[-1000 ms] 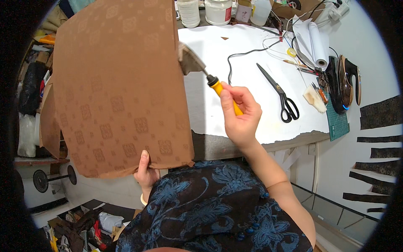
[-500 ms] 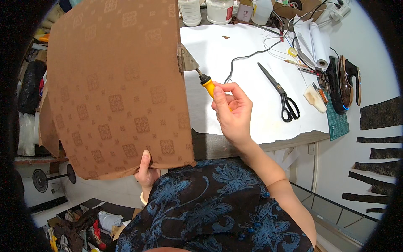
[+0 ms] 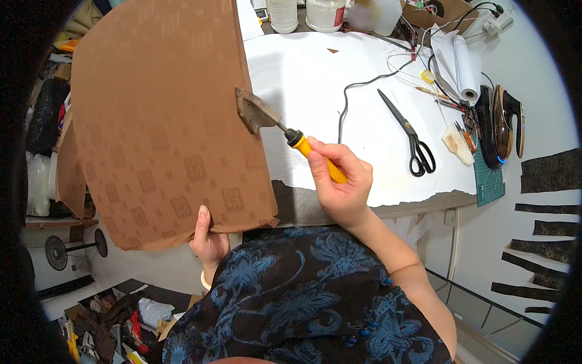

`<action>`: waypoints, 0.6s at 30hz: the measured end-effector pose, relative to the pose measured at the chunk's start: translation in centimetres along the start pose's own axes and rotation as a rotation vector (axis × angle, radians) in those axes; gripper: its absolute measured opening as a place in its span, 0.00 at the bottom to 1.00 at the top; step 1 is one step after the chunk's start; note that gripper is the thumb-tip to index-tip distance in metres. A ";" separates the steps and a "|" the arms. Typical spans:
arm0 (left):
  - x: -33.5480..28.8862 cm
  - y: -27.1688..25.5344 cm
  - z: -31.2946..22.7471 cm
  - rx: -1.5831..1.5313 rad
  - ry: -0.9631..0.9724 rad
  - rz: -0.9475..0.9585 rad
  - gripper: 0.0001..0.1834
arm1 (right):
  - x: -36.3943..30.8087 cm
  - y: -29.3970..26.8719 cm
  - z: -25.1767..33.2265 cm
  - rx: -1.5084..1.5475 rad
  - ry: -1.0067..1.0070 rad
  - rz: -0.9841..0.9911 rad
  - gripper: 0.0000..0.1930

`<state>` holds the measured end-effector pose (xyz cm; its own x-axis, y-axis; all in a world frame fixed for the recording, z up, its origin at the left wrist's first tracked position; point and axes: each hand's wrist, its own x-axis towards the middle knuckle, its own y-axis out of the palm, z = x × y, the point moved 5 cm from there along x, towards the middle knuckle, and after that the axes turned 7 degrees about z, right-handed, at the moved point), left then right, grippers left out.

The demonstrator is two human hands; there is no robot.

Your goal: The person uses a hot knife to trim and seal the edges of a brown leather piece, then uses an iron to press the edges flat. They repeat this process on different sections of the leather, flipping the piece over to work on both sides.

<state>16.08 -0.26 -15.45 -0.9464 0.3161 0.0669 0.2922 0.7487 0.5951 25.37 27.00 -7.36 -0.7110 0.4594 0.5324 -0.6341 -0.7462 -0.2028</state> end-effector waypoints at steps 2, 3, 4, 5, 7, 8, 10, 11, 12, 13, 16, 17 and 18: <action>-0.1 0.1 0.0 -0.003 0.002 0.001 0.33 | -0.1 0.2 0.0 0.080 0.100 0.026 0.08; -0.1 0.2 -0.1 -0.005 0.005 0.017 0.33 | 0.0 0.3 -0.3 0.137 0.146 0.012 0.08; -0.1 0.2 -0.2 -0.007 0.007 0.033 0.34 | 0.0 0.4 -0.7 0.194 0.191 -0.002 0.08; -0.2 0.1 -0.2 -0.011 0.010 0.045 0.34 | 0.2 0.6 -0.7 0.248 0.223 -0.026 0.08; -0.3 0.2 -0.2 0.001 0.013 0.055 0.33 | 0.2 0.7 -0.9 0.305 0.260 -0.012 0.08; -0.1 0.3 -0.3 0.007 0.014 0.064 0.33 | 0.2 0.8 -1.0 0.332 0.278 -0.009 0.08; -0.1 0.6 -0.4 0.030 0.028 0.060 0.32 | 0.3 1.2 -1.2 0.432 0.370 -0.003 0.08; -0.1 0.8 -0.5 0.041 0.037 0.059 0.32 | 0.2 1.3 -1.3 0.481 0.414 0.000 0.08; -0.1 0.8 -0.5 0.040 0.038 0.056 0.31 | 0.2 1.4 -1.4 0.533 0.439 0.018 0.08; -0.1 0.9 -0.5 0.039 0.040 0.053 0.31 | 0.1 1.5 -1.5 0.584 0.465 0.037 0.09; -0.2 0.6 -0.4 0.038 0.026 0.034 0.30 | 0.1 1.9 -1.7 0.686 0.529 0.055 0.09; -0.2 0.5 -0.4 0.038 0.020 0.026 0.30 | 0.1 2.1 -1.7 0.713 0.549 0.056 0.09; -0.3 0.4 -0.4 0.030 0.025 0.024 0.30 | 0.0 2.2 -1.9 0.756 0.587 0.073 0.09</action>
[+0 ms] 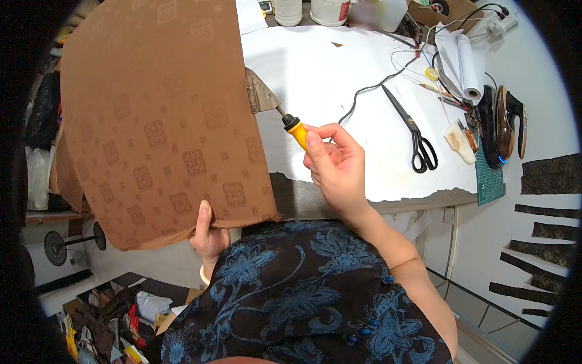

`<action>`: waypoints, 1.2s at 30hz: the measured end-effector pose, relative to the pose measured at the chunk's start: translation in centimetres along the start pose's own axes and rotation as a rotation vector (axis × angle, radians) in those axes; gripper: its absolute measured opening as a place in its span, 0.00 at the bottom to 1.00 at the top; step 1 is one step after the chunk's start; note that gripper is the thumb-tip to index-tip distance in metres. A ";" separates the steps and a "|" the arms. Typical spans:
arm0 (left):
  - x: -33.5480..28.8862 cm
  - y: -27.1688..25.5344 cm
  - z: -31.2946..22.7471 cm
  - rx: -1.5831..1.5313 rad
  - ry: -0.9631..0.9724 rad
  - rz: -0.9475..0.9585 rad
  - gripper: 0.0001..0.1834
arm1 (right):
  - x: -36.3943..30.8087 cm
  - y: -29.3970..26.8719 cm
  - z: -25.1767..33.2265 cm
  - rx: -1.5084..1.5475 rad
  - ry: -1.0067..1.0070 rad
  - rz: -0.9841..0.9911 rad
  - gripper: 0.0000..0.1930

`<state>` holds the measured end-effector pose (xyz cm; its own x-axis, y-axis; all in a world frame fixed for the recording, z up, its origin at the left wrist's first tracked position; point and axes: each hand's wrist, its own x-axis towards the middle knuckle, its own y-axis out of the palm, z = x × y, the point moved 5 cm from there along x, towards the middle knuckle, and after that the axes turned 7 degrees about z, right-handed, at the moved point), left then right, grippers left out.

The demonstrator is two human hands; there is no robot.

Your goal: The person uses a hot knife to trim and seal the edges of a brown leather piece, then uses an iron to press the edges flat. They repeat this process on different sections of the leather, flipping the piece over to work on both sides.

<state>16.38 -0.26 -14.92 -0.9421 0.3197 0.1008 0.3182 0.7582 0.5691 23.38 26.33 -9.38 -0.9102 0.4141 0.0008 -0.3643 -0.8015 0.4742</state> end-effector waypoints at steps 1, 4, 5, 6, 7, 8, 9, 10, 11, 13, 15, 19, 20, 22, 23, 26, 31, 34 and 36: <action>0.0 0.0 0.0 -0.009 0.005 -0.002 0.30 | 0.1 -0.3 -0.1 0.040 0.042 0.014 0.09; 0.1 -0.4 0.0 -0.033 0.005 -0.033 0.31 | -0.3 -1.0 -0.2 0.012 0.009 -0.032 0.09; 0.2 -0.5 0.1 -0.040 0.004 -0.049 0.31 | -0.4 -1.2 -0.1 -0.020 -0.028 -0.060 0.08; 0.4 -0.6 0.1 -0.040 0.006 -0.055 0.31 | -0.7 -1.2 0.5 -0.162 -0.146 -0.080 0.08; 0.6 -0.8 0.0 -0.039 0.009 -0.060 0.31 | -1.1 -1.0 1.1 -0.302 -0.265 -0.099 0.08; 0.7 -0.8 0.0 -0.039 0.008 -0.065 0.31 | -1.8 -0.8 1.6 -0.443 -0.384 -0.121 0.07; 0.8 -0.9 0.1 -0.049 0.006 -0.070 0.31 | -2.5 -0.8 1.7 -0.595 -0.446 -0.124 0.08; 0.9 -0.9 0.1 -0.059 0.003 -0.075 0.31 | -2.5 -0.4 1.8 -0.662 -0.487 -0.087 0.08; 0.9 -0.8 0.2 -0.070 -0.001 -0.075 0.31 | -2.6 0.1 1.9 -0.731 -0.529 -0.054 0.07; 0.8 -0.6 0.1 -0.079 0.000 -0.060 0.31 | -2.9 0.8 2.1 -0.775 -0.468 -0.005 0.08; 0.9 -0.1 -0.1 -0.087 0.005 -0.031 0.31 | -2.6 0.2 1.2 -0.580 -0.358 -0.037 0.08; 0.9 0.0 0.0 -0.075 -0.001 0.002 0.31 | -2.2 0.4 0.6 -0.351 -0.263 -0.049 0.07; 0.9 0.0 0.1 -0.064 -0.008 -0.001 0.31 | -2.1 0.4 0.5 -0.317 -0.247 -0.045 0.07; 0.9 -0.1 0.1 -0.055 -0.002 -0.010 0.31 | -1.9 0.2 -0.1 -0.187 -0.148 -0.007 0.07; 0.8 -0.2 0.1 -0.050 0.001 -0.018 0.31 | -1.8 0.1 -0.4 -0.122 -0.097 0.015 0.07; 1.1 -0.1 -0.2 -0.088 0.010 -0.029 0.31 | -1.8 -0.3 -0.6 0.192 0.153 0.120 0.08; 2.2 0.4 -0.8 -0.056 0.074 -0.035 0.31 | -3.1 -0.7 1.2 -0.345 -0.236 -0.029 0.07; 2.0 0.4 -0.8 -0.058 0.065 -0.058 0.31 | -3.6 0.2 1.7 -0.535 -0.317 -0.015 0.06; 2.2 0.8 -0.7 -0.059 0.069 -0.057 0.31 | -3.4 0.1 1.2 -0.489 -0.269 0.007 0.06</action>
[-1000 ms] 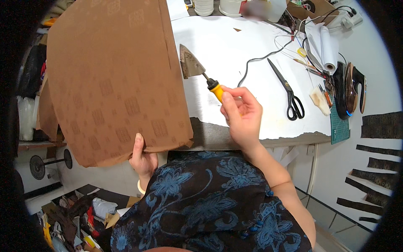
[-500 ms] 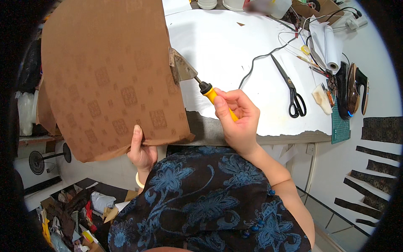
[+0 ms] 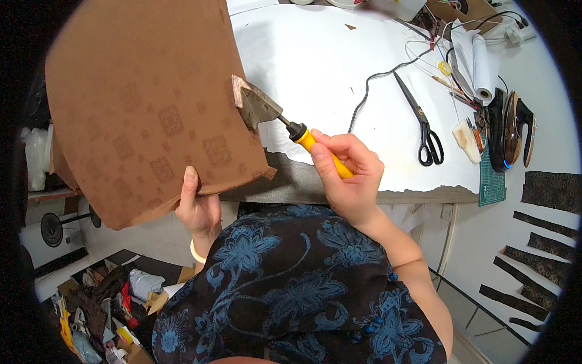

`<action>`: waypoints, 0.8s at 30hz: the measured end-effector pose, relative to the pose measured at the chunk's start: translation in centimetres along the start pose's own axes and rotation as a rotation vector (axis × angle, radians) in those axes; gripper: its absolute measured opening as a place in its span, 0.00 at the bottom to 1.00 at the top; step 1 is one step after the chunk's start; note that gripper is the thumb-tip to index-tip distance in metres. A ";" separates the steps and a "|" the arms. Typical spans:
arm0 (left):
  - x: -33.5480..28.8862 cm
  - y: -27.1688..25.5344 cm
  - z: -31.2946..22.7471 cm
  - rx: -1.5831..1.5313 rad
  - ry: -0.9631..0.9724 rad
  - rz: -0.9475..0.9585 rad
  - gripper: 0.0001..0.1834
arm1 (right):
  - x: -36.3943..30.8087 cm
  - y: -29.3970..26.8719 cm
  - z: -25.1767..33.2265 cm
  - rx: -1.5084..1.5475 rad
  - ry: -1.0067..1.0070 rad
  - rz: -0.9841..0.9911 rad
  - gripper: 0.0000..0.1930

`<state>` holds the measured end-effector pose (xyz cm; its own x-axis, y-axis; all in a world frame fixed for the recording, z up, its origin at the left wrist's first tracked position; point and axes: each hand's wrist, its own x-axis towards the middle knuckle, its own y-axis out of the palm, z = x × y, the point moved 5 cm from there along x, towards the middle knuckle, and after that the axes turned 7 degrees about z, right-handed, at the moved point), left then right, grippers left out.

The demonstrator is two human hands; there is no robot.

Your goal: The person uses a hot knife to trim and seal the edges of a brown leather piece, then uses an iron to press the edges flat. They repeat this process on different sections of the leather, flipping the piece over to work on both sides.

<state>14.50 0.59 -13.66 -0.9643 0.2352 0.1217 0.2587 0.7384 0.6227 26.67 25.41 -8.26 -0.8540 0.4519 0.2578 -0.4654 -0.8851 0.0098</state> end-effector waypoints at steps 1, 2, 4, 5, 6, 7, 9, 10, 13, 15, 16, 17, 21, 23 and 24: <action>0.0 0.2 0.0 0.000 0.003 0.005 0.31 | 0.0 0.1 -0.3 0.076 0.042 -0.003 0.06; 0.0 0.3 0.0 0.003 0.008 0.006 0.31 | 0.1 0.3 -0.6 0.154 0.082 -0.006 0.06; 0.0 0.7 -0.3 -0.015 0.015 0.029 0.31 | -0.1 0.4 -1.3 0.311 0.175 0.034 0.07; 0.1 0.8 -0.4 -0.027 0.016 0.042 0.31 | -0.2 0.5 -1.5 0.375 0.215 0.052 0.07; 0.2 0.8 -0.5 -0.029 0.021 0.036 0.31 | -0.3 0.4 -1.7 0.419 0.240 0.074 0.08; 0.2 0.8 -0.5 -0.031 0.026 0.029 0.31 | -0.5 0.5 -1.8 0.462 0.264 0.095 0.08; 0.4 0.6 -0.6 -0.010 0.030 0.000 0.31 | -0.6 0.0 -1.1 0.302 0.145 -0.037 0.08; 0.5 0.4 -0.7 0.010 0.027 -0.021 0.31 | -0.8 -0.3 -0.7 0.221 0.085 -0.103 0.09; 0.6 0.2 -0.6 0.012 0.020 -0.057 0.31 | -1.3 -0.1 0.5 -0.009 -0.046 -0.020 0.08; 0.7 0.2 -0.6 0.005 0.019 -0.064 0.31 | -1.5 0.1 0.7 -0.108 -0.053 0.017 0.06; 0.7 0.3 -0.6 0.006 0.022 -0.067 0.30 | -1.7 0.1 0.3 -0.066 -0.024 0.028 0.06; 0.8 0.3 -0.7 0.007 0.026 -0.072 0.30 | -1.7 0.1 -0.1 -0.024 0.005 0.042 0.06; 1.3 0.0 -1.0 -0.039 0.033 -0.010 0.29 | -1.9 -0.1 -0.6 0.110 0.106 0.022 0.06; 1.5 0.4 -1.5 -0.052 0.019 0.027 0.28 | -2.1 -0.3 -0.5 0.201 0.079 -0.025 0.07; 1.6 0.4 -1.4 -0.047 0.027 0.030 0.28 | -2.0 -0.3 -0.1 0.199 0.044 -0.053 0.07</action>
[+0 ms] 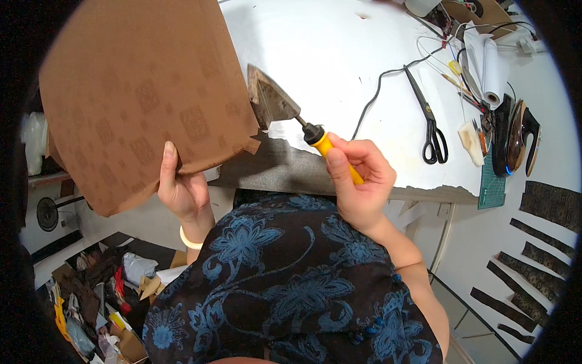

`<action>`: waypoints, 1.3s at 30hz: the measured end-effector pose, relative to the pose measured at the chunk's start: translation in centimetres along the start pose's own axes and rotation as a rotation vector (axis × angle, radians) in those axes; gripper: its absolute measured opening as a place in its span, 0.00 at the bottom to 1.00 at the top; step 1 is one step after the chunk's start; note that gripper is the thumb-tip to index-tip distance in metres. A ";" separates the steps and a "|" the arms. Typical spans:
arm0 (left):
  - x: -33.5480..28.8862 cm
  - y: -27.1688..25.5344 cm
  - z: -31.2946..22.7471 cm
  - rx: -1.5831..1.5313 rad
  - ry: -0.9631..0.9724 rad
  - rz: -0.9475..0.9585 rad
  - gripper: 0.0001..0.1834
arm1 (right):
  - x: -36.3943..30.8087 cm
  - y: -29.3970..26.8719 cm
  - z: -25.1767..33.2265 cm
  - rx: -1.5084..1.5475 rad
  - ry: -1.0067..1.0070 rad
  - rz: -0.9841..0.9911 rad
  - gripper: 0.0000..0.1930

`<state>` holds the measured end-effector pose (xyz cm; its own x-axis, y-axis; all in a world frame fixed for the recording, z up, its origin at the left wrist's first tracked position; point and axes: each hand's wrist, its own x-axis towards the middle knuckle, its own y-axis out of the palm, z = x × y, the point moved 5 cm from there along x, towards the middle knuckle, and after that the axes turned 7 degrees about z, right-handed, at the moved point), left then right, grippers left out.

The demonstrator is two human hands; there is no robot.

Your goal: The person uses a hot knife to trim and seal the edges of a brown leather piece, then uses an iron to press the edges flat. They repeat this process on different sections of the leather, flipping the piece over to work on both sides.

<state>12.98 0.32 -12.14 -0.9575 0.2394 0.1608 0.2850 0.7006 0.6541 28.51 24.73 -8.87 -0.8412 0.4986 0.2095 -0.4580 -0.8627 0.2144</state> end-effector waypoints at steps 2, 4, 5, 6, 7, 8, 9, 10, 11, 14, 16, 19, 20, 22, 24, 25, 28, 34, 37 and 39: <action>0.1 -0.1 0.1 0.011 0.010 0.007 0.28 | 0.4 0.6 0.6 -0.079 -0.055 0.017 0.06; -0.3 -0.2 0.2 0.026 0.010 -0.021 0.28 | 0.8 1.1 0.6 -0.234 -0.085 0.093 0.06; -0.2 -0.2 0.2 0.031 0.014 -0.035 0.28 | 0.9 1.0 0.3 -0.198 -0.074 0.099 0.06; -0.1 -0.2 0.3 0.033 0.011 -0.040 0.28 | 0.7 0.9 0.2 -0.211 -0.064 0.098 0.05; 0.1 -0.1 0.3 0.035 0.010 -0.044 0.28 | 0.4 0.8 0.1 -0.224 -0.054 0.098 0.05; 0.1 -0.1 0.2 0.039 0.008 -0.050 0.28 | 0.2 0.7 -0.1 -0.234 -0.044 0.098 0.05; 0.1 -0.2 0.2 0.042 0.015 -0.064 0.28 | 0.1 0.6 -0.2 -0.217 -0.027 0.103 0.05; 0.0 -0.2 0.2 0.045 0.021 -0.078 0.28 | -0.1 0.5 -0.3 -0.201 -0.010 0.108 0.04; 0.1 -0.2 0.2 0.047 0.028 -0.087 0.28 | -0.1 0.4 -0.4 -0.185 0.003 0.111 0.04; 0.2 -0.1 0.1 0.008 0.024 -0.109 0.28 | -0.3 0.5 -0.7 -0.132 0.039 0.088 0.04; 0.5 0.3 -0.1 0.010 0.029 -0.089 0.28 | -0.3 0.5 -0.8 -0.122 0.045 0.095 0.04; 0.5 0.2 -0.1 0.009 0.037 -0.065 0.28 | -0.6 0.1 -1.1 -0.126 0.054 0.113 0.04; 0.5 0.2 -0.1 0.006 0.040 -0.058 0.27 | -0.6 0.0 -1.1 -0.119 0.054 0.103 0.05; 0.5 0.2 -0.2 0.004 0.039 -0.064 0.27 | -0.6 -0.1 -1.0 -0.093 0.045 0.069 0.05; 0.5 0.2 -0.3 -0.002 0.042 -0.075 0.27 | -0.5 -0.2 -0.6 -0.158 -0.023 0.044 0.07; 0.5 0.2 -0.3 -0.006 0.044 -0.080 0.27 | -0.5 -0.4 -0.2 -0.238 -0.085 0.041 0.09; 0.5 0.2 -0.4 0.011 0.047 -0.101 0.27 | -0.5 -0.1 0.7 -0.410 -0.244 0.101 0.09; 0.9 0.7 -0.8 -0.039 0.055 -0.088 0.25 | -0.2 0.1 0.1 -0.430 -0.288 0.118 0.08; 1.1 0.7 -0.8 -0.069 0.057 -0.094 0.23 | -0.4 -0.6 -0.5 -0.365 -0.278 0.044 0.09; 1.0 0.7 -0.7 -0.081 0.051 -0.101 0.22 | -0.4 -0.5 0.5 -0.404 -0.367 0.046 0.09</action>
<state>12.15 0.57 -11.04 -0.9827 0.1345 0.1273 0.1847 0.6621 0.7263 29.22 25.00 -8.56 -0.7405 0.3941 0.5444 -0.5579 -0.8121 -0.1711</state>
